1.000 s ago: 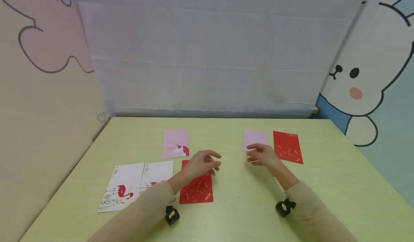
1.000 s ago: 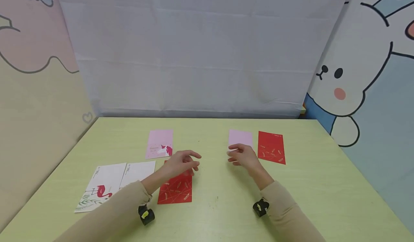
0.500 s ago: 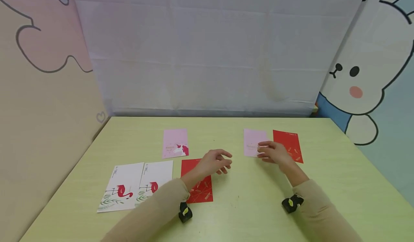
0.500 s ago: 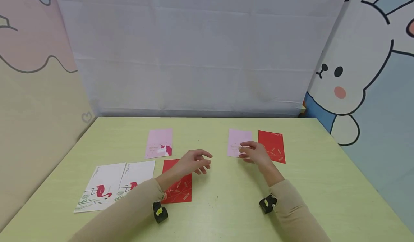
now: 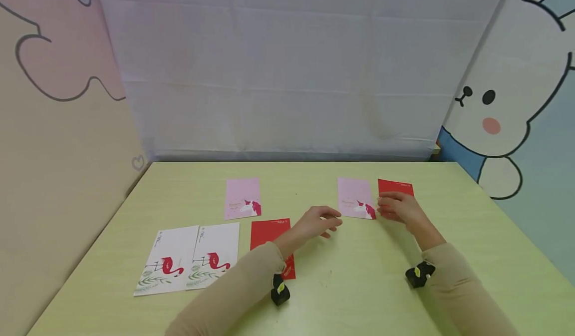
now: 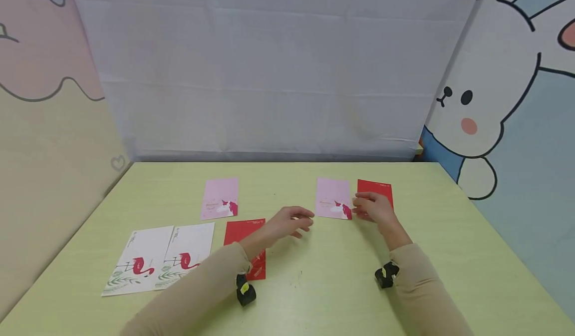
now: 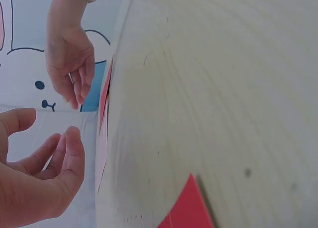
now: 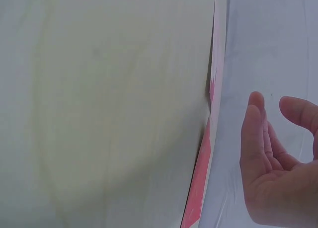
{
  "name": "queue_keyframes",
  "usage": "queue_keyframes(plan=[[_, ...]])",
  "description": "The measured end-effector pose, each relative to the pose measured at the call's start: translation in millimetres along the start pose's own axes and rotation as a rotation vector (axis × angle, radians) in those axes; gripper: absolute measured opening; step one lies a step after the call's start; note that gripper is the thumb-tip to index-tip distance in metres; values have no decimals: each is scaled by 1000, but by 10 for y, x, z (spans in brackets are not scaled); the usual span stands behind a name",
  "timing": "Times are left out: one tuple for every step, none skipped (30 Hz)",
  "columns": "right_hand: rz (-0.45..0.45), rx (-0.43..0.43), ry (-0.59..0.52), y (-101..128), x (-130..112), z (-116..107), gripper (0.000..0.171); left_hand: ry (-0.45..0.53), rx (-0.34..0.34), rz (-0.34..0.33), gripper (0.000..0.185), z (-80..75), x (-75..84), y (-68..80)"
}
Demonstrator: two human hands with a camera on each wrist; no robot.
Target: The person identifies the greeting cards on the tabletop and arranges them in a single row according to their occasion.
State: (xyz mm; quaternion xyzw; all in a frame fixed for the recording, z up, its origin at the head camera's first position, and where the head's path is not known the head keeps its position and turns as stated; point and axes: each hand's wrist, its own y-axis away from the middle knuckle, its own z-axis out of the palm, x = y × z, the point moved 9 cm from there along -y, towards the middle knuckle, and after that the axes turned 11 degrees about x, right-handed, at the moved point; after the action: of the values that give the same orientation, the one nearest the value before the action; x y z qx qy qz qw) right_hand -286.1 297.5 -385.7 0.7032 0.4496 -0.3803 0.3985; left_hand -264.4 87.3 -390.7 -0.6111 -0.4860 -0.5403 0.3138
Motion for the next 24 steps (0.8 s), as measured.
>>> queue_keyframes(plan=[[3,8,7,-6,9,-36,57,9,1,-4,33,27,-1,-14],[9,16,6,-14,22,-72,58,22,3,-5,33,54,0,-28],[14,23,5,-24,39,-108,59,27,6,0,33,81,7,-42],[24,34,2,-33,58,-146,58,31,13,5,33,108,12,-55],[35,41,0,-44,79,-181,59,34,18,16,33,136,23,-69],[45,47,5,-57,104,-216,59,42,23,23,33,165,31,-82],[46,39,12,-59,118,-243,60,46,28,29,34,193,39,-94],[55,43,15,-69,140,-277,61,57,30,33,34,225,47,-103],[60,47,26,-81,161,-312,62,63,31,36,34,257,51,-110],[64,52,46,-91,181,-348,62,73,33,35,35,290,52,-117],[67,55,56,-99,197,-385,63,86,34,32,35,322,56,-121],[72,58,62,-104,211,-419,64,96,37,24,36,353,52,-126],[82,77,57,-117,233,-468,63,99,40,22,37,387,49,-135],[84,83,63,-127,246,-509,63,95,45,20,37,420,47,-142],[86,90,66,-136,260,-548,62,92,53,14,38,448,43,-149],[89,96,66,-148,275,-585,62,93,61,9,38,476,42,-158],[96,102,57,-157,290,-619,63,94,69,2,39,504,38,-168],[101,110,56,-167,305,-651,61,94,75,-1,39,533,36,-181],[103,120,54,-179,318,-682,60,94,82,-1,39,561,41,-192],[101,114,61,-181,323,-700,60,92,89,-4,39,588,46,-202],[107,123,59,-185,334,-726,60,93,98,-6,39,616,48,-214],[111,131,57,-188,343,-747,60,85,106,-5,39,643,54,-227],[116,139,57,-187,352,-768,60,75,117,-10,39,666,61,-236],[117,149,60,-186,358,-786,60,61,125,-6,38,691,71,-250]])
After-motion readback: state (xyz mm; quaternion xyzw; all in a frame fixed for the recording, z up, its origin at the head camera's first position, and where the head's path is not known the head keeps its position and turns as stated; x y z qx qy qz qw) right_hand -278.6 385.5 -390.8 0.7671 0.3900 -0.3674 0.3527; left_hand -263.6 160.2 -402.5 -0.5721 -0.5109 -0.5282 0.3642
